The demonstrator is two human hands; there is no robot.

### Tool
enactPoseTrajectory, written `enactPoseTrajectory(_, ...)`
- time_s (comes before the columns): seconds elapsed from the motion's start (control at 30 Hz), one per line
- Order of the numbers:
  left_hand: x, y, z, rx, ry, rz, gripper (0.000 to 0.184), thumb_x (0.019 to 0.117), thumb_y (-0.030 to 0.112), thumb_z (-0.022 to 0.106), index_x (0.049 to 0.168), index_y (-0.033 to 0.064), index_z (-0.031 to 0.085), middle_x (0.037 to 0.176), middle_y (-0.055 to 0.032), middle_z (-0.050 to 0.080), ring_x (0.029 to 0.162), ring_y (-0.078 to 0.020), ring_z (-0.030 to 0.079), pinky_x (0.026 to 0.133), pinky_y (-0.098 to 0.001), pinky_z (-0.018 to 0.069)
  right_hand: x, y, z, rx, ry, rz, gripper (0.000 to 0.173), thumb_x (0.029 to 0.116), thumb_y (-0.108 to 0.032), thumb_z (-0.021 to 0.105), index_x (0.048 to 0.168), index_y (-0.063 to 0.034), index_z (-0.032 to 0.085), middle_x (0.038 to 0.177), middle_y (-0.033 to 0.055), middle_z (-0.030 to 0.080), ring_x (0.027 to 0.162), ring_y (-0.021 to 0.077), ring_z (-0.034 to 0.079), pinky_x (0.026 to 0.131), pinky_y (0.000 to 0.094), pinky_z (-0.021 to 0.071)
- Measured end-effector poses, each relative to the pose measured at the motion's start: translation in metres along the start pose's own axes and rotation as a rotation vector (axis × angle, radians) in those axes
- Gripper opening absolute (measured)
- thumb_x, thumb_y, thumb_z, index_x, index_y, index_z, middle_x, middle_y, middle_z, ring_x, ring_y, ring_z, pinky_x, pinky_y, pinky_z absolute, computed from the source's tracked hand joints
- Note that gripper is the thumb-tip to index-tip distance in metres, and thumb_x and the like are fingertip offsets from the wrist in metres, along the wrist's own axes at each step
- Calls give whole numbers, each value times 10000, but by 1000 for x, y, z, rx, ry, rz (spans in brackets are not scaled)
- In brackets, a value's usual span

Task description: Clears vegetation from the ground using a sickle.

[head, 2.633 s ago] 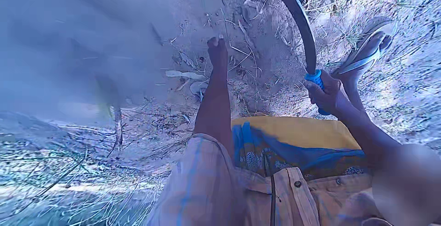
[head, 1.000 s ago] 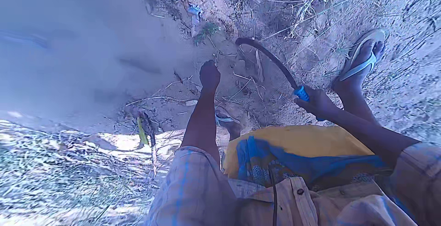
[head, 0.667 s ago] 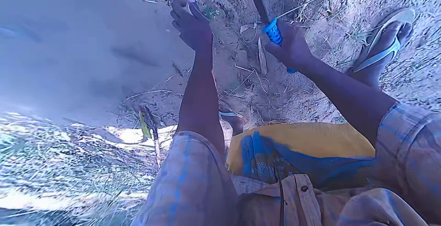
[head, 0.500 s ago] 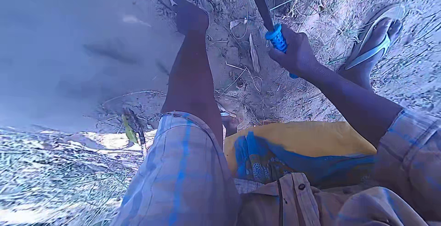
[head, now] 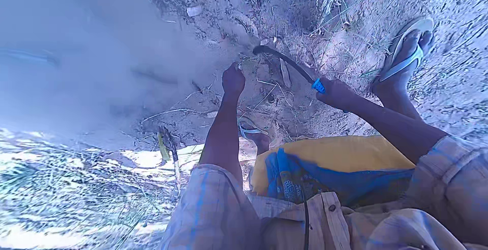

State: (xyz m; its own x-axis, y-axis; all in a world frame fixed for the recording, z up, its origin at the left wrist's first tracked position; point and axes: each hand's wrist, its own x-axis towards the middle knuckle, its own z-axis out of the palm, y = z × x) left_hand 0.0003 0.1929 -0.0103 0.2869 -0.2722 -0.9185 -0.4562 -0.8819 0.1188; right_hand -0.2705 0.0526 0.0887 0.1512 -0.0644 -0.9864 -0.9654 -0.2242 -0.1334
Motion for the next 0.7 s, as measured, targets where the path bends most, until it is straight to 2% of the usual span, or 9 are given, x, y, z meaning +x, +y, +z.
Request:
enactPoseTrajectory(0.07, -32, 0, 38, -52, -84, -34, 422, 1142, 190, 286, 1327, -89, 543, 1245, -348, 633, 1230, -496, 608, 1033, -648, 457, -38, 31, -4, -51, -15, 45, 299, 1033, -239, 599, 1203, 6, 575, 939, 255, 648, 911, 449, 659, 749, 621, 487)
enactPoseTrajectory(0.13, -70, 0, 73, -100, -159, -38, 430, 1129, 229, 384, 1427, -70, 468, 1358, -342, 572, 1305, -505, 546, 1055, -670, 426, -78, 50, -13, -32, 30, 24, 305, 1025, -232, 628, 1195, 18, 594, 892, 249, 647, 861, 441, 656, 743, 620, 488)
enactPoseTrajectory(0.2, -111, -1, 102, -174, -216, -44, 698, 1077, 351, 539, 1608, -3, 257, 1615, -302, 320, 1510, -481, 289, 1159, -710, 253, -119, 68, -21, 41, 189, -63, 348, 989, -228, 660, 1172, 65, 616, 848, 261, 646, 796, 437, 649, 715, 624, 483)
enactPoseTrajectory(0.27, -153, 2, 109, -163, -242, -55, 867, 1031, 431, 598, 1654, 49, 131, 1703, -257, 132, 1582, -436, 126, 1221, -686, 162, -152, 82, -34, 76, 397, -131, 395, 960, -244, 645, 1152, 100, 620, 831, 275, 644, 754, 430, 641, 686, 612, 477)
enactPoseTrajectory(0.4, -242, -14, 101, -105, -127, -38, 749, 1022, 327, 600, 1635, 66, 258, 1700, -245, 170, 1573, -434, 169, 1225, -652, 167, -219, 110, -67, 71, 627, 46, 417, 970, -183, 642, 1200, 161, 594, 942, 383, 638, 872, 553, 630, 773, 697, 439)
enactPoseTrajectory(0.5, -307, -38, 75, -88, -122, -83, 681, 1044, 302, 567, 1629, 87, 291, 1706, -216, 183, 1585, -412, 145, 1229, -670, 135, -271, 150, -74, 98, 630, 297, 371, 985, -141, 674, 1254, 107, 612, 1127, 382, 636, 1056, 568, 612, 881, 721, 427)
enactPoseTrajectory(0.6, -371, -50, 47, -68, -177, -139, 665, 1036, 351, 601, 1618, 150, 347, 1697, -178, 245, 1573, -398, 205, 1222, -676, 171, -326, 200, -61, 91, 523, 483, 395, 981, -181, 690, 1270, 78, 617, 1267, 350, 606, 1190, 527, 584, 976, 683, 436)
enactPoseTrajectory(0.67, -399, -63, 54, -52, -246, -112, 623, 1061, 433, 542, 1603, 169, 386, 1679, -157, 308, 1555, -403, 258, 1201, -697, 205, -373, 222, -43, 66, 468, 487, 398, 967, -223, 690, 1235, 69, 659, 1230, 348, 634, 1176, 519, 600, 969, 672, 453)
enactPoseTrajectory(0.7, -400, -76, 67, -42, -302, -71, 563, 1104, 415, 442, 1603, 161, 383, 1667, -157, 338, 1549, -423, 271, 1196, -716, 209, -402, 218, -32, 37, 484, 461, 390, 960, -248, 682, 1196, 61, 687, 1175, 340, 663, 1122, 510, 633, 926, 668, 477)
